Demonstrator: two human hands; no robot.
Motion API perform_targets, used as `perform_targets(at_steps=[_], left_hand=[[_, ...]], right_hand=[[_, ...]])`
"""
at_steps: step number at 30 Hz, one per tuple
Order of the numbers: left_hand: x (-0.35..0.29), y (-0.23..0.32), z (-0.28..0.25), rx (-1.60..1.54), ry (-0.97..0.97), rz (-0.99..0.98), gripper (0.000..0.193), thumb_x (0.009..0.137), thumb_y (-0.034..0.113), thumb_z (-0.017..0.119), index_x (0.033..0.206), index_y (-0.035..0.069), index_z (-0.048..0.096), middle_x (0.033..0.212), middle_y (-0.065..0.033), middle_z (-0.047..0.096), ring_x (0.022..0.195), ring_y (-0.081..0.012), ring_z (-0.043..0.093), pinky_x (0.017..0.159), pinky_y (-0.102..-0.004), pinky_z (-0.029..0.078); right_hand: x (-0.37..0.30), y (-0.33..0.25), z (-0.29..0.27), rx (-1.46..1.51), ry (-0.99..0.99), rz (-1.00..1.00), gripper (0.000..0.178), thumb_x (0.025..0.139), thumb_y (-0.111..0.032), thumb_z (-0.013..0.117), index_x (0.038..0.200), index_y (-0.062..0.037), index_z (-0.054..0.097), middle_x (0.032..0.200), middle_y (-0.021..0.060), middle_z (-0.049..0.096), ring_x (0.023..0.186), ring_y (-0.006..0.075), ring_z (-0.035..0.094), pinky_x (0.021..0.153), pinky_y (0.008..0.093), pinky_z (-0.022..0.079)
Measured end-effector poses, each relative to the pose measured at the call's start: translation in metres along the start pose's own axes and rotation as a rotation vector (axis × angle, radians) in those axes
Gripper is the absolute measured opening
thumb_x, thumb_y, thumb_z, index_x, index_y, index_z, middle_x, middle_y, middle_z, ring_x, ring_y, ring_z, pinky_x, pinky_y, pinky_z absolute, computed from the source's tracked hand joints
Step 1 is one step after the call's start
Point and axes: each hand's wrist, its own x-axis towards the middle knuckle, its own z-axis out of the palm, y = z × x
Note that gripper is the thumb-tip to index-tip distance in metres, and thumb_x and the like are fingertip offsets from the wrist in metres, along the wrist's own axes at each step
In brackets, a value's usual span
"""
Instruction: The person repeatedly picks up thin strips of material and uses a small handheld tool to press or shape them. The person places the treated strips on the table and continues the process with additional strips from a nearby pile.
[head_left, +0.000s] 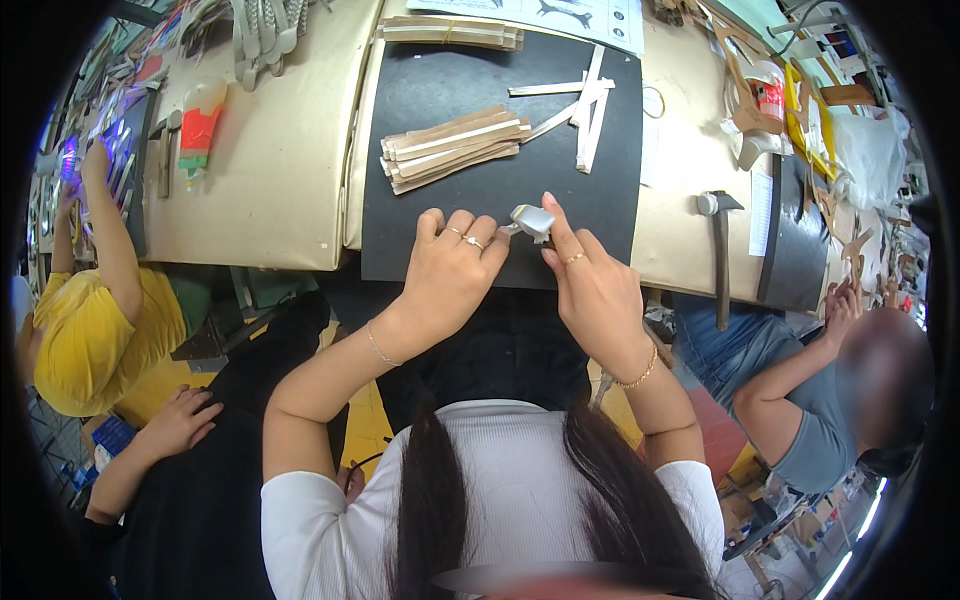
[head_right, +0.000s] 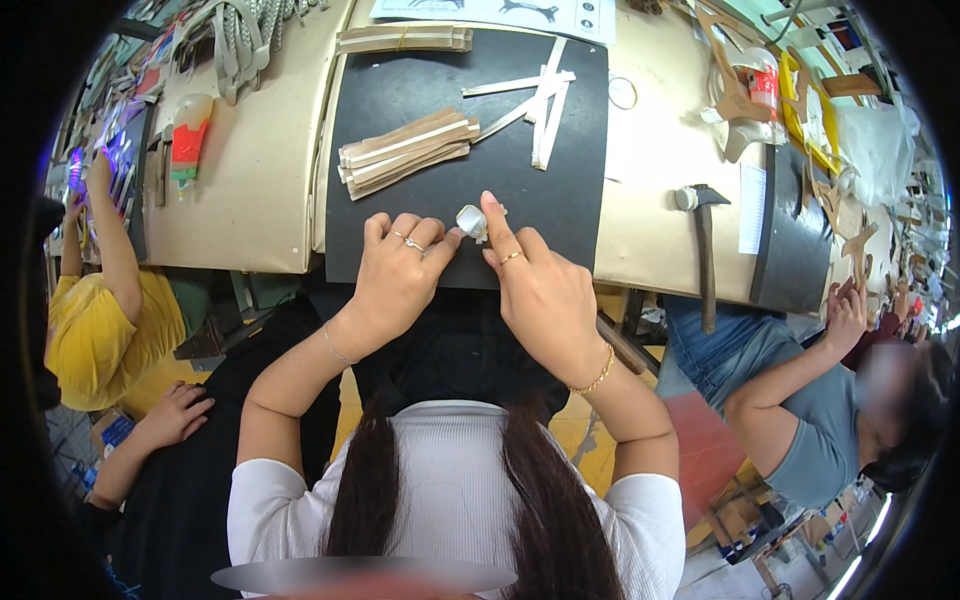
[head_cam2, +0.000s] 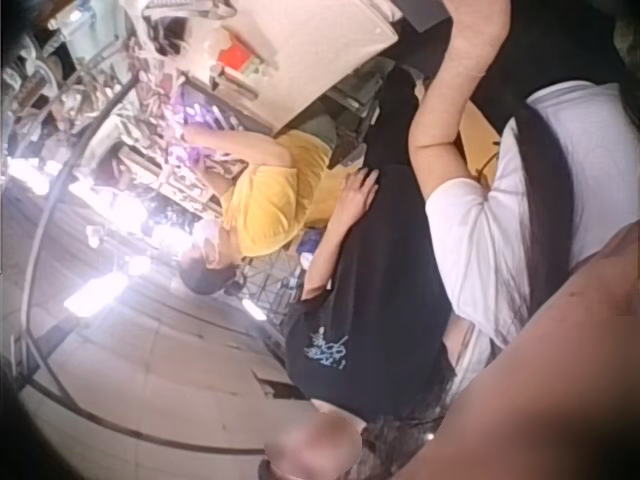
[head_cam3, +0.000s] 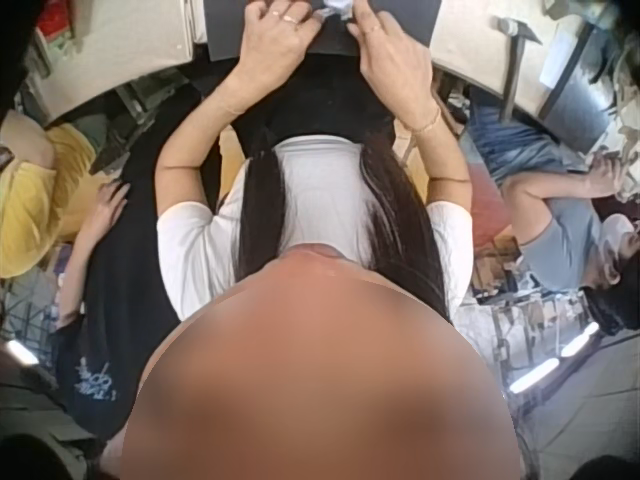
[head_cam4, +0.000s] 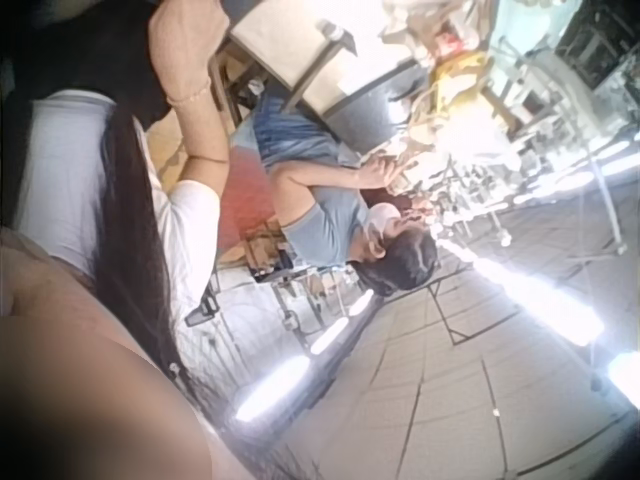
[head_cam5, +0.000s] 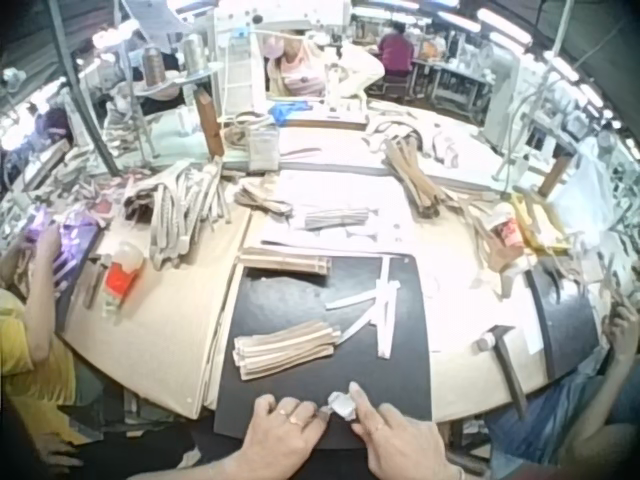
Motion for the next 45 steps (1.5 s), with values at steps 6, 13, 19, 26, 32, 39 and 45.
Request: perform_targets(at_steps=[6, 13, 19, 26, 32, 39, 45], left_hand=[[-0.002, 0.003, -0.002, 0.030, -0.040, 0.020, 0.025, 0.084, 0.007, 0.067, 0.109, 0.006, 0.073, 0.099, -0.0024, 0.063, 0.093, -0.0191, 0.059, 0.088, -0.0419, 0.038], [0.001, 0.003, 0.006, 0.014, 0.024, -0.007, 0.025, 0.085, 0.007, 0.067, 0.109, 0.005, 0.072, 0.099, -0.0036, 0.062, 0.094, -0.0199, 0.059, 0.089, -0.0415, 0.038], [0.013, -0.002, 0.017, -0.156, 0.066, -0.015, 0.024, 0.085, 0.003, 0.067, 0.109, 0.003, 0.072, 0.098, -0.0060, 0.062, 0.092, -0.0230, 0.059, 0.082, -0.0385, 0.042], [0.014, -0.014, 0.004, -0.460, -0.001, -0.285, 0.021, 0.086, 0.006, 0.075, 0.106, 0.008, 0.076, 0.094, -0.0037, 0.063, 0.088, -0.0217, 0.060, 0.078, -0.0371, 0.041], [0.012, -0.012, -0.001, -0.239, -0.015, -0.094, 0.019, 0.085, 0.006, 0.074, 0.104, 0.008, 0.077, 0.094, -0.0029, 0.063, 0.086, -0.0206, 0.060, 0.080, -0.0359, 0.041], [0.009, -0.009, -0.001, -0.080, -0.033, 0.024, 0.024, 0.086, 0.004, 0.067, 0.109, 0.003, 0.073, 0.098, -0.0057, 0.063, 0.088, -0.0214, 0.059, 0.083, -0.0368, 0.042], [0.011, -0.006, -0.002, -0.039, -0.055, 0.030, 0.024, 0.086, 0.006, 0.065, 0.109, 0.003, 0.072, 0.098, -0.0059, 0.061, 0.089, -0.0215, 0.058, 0.084, -0.0381, 0.042]], right_hand=[[0.005, -0.001, 0.002, -0.025, -0.022, -0.010, 0.062, 0.097, -0.015, 0.068, 0.156, -0.0151, 0.048, 0.080, 0.0074, 0.056, 0.059, 0.0256, 0.061, 0.053, 0.0388, 0.050], [0.007, 0.005, 0.005, 0.136, 0.225, -0.077, 0.061, 0.097, -0.013, 0.068, 0.155, -0.0144, 0.048, 0.078, 0.0073, 0.055, 0.059, 0.0268, 0.061, 0.053, 0.0403, 0.050], [0.010, 0.012, 0.005, 0.089, 0.193, 0.033, 0.060, 0.098, -0.017, 0.067, 0.155, -0.0169, 0.048, 0.080, 0.0080, 0.057, 0.060, 0.0272, 0.062, 0.054, 0.0398, 0.051], [0.006, 0.009, 0.007, -0.060, -0.045, 0.080, 0.056, 0.100, -0.020, 0.064, 0.155, -0.0179, 0.049, 0.082, 0.0090, 0.058, 0.060, 0.0279, 0.064, 0.055, 0.0397, 0.052], [0.011, 0.009, 0.002, -0.053, -0.041, 0.075, 0.058, 0.100, -0.020, 0.065, 0.155, -0.0181, 0.049, 0.082, 0.0090, 0.058, 0.060, 0.0277, 0.064, 0.055, 0.0397, 0.052], [0.005, 0.002, 0.000, 0.144, 0.149, -0.004, 0.060, 0.099, -0.017, 0.066, 0.156, -0.0165, 0.048, 0.080, 0.0088, 0.056, 0.060, 0.0281, 0.062, 0.055, 0.0404, 0.051], [0.012, 0.009, 0.007, 0.027, 0.070, 0.024, 0.060, 0.098, -0.016, 0.067, 0.155, -0.0169, 0.049, 0.080, 0.0086, 0.056, 0.061, 0.0278, 0.062, 0.054, 0.0400, 0.050]])
